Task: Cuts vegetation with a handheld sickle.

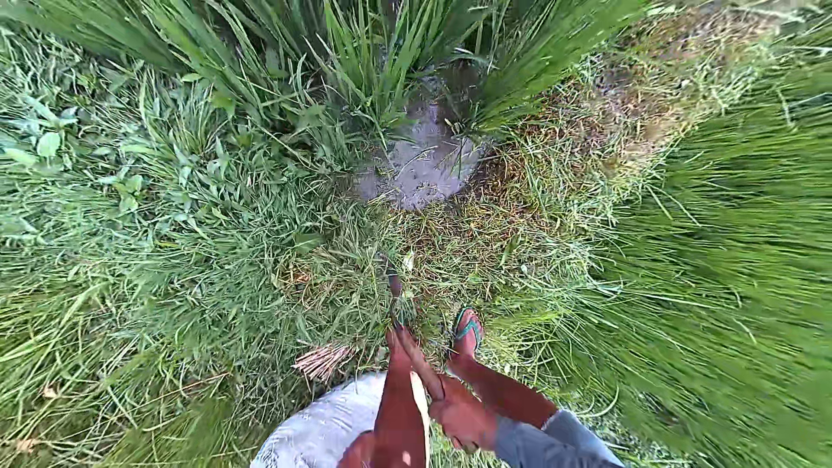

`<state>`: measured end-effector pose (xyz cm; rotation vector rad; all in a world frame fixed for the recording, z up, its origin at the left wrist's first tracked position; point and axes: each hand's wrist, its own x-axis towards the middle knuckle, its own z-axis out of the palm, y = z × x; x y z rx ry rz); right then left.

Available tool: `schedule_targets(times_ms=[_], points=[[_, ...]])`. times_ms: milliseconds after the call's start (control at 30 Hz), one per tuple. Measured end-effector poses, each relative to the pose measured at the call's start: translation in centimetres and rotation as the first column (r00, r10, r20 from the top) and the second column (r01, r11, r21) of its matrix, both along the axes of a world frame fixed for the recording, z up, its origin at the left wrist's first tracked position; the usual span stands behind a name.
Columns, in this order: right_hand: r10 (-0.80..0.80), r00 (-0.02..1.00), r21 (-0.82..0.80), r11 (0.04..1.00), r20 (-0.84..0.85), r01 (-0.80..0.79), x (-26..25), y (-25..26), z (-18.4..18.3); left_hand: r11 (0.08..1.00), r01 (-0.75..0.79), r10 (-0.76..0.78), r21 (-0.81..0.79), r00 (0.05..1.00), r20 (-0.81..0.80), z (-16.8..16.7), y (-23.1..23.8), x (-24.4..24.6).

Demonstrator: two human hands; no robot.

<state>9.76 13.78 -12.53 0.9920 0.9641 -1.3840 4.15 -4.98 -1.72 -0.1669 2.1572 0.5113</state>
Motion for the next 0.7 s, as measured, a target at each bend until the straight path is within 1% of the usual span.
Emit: schedule_targets(times_ms=[33,67,100,133,167,200,267,333,367,400,467,533,600,633,667,700], points=[[-0.037,0.999,-0.015,0.999,0.017,0.037,0.7,0.4,0.4,1.000,0.025,-0.025,-0.003,0.991,-0.130,-2.0,-0.6,-1.3],[-0.098,0.994,-0.038,0.994,0.037,0.100,1.4,0.3,1.0,0.997,0.071,-0.072,-0.014,0.963,-0.261,-4.7,-0.9,-3.3],[-0.184,0.982,-0.056,0.981,0.051,0.187,1.8,0.0,1.5,0.994,0.110,-0.109,-0.019,0.923,-0.370,-8.1,-0.3,-6.3],[-0.281,0.958,-0.050,0.958,0.063,0.284,2.0,-0.4,1.4,0.989,0.142,-0.140,-0.028,0.885,-0.445,-11.9,1.3,-10.1],[-0.380,0.922,-0.037,0.923,0.080,0.383,2.4,-1.0,1.2,0.982,0.183,-0.181,-0.044,0.856,-0.484,-15.5,3.3,-13.8],[-0.478,0.871,-0.016,0.876,0.111,0.483,3.1,-1.9,1.5,0.970,0.230,-0.240,-0.079,0.843,-0.481,-18.9,5.3,-16.5],[-0.648,0.749,0.073,0.761,0.137,0.644,3.1,-2.4,1.5,0.927,0.339,-0.374,-0.159,0.837,-0.399,-26.0,8.6,-18.8],[-0.763,0.646,0.217,0.636,0.032,0.740,1.4,-0.9,-0.1,0.859,0.446,-0.510,-0.251,0.791,-0.338,-32.7,11.3,-17.9],[-0.782,0.622,0.282,0.588,-0.040,0.758,0.5,0.2,-0.9,0.823,0.498,-0.563,-0.273,0.776,-0.285,-35.2,12.1,-16.4],[-0.780,0.618,0.328,0.560,-0.101,0.760,-0.5,1.5,-1.7,0.793,0.542,-0.602,-0.278,0.768,-0.220,-37.1,12.4,-14.9],[-0.737,0.639,0.363,0.546,-0.220,0.755,-1.8,3.9,-2.8,0.774,0.582,-0.626,-0.251,0.763,-0.159,-39.6,11.5,-12.9],[-0.665,0.658,0.315,0.578,-0.353,0.753,-1.8,5.9,-3.7,0.768,0.604,-0.640,-0.215,0.744,-0.194,-40.6,10.5,-13.3],[-0.597,0.659,0.274,0.610,-0.458,0.743,-1.6,7.1,-4.4,0.777,0.607,-0.628,-0.168,0.731,-0.267,-39.6,9.1,-15.8],[-0.577,0.665,0.264,0.627,-0.474,0.733,-1.5,7.7,-4.7,0.783,0.599,-0.621,-0.170,0.732,-0.279,-38.8,8.1,-17.5],[-0.562,0.688,0.267,0.651,-0.460,0.711,-1.6,8.7,-5.1,0.798,0.573,-0.602,-0.185,0.745,-0.287,-37.7,7.1,-19.3],[-0.527,0.737,0.300,0.686,-0.423,0.663,-1.6,9.8,-5.7,0.821,0.528,-0.571,-0.217,0.762,-0.306,-36.6,5.9,-21.0]])
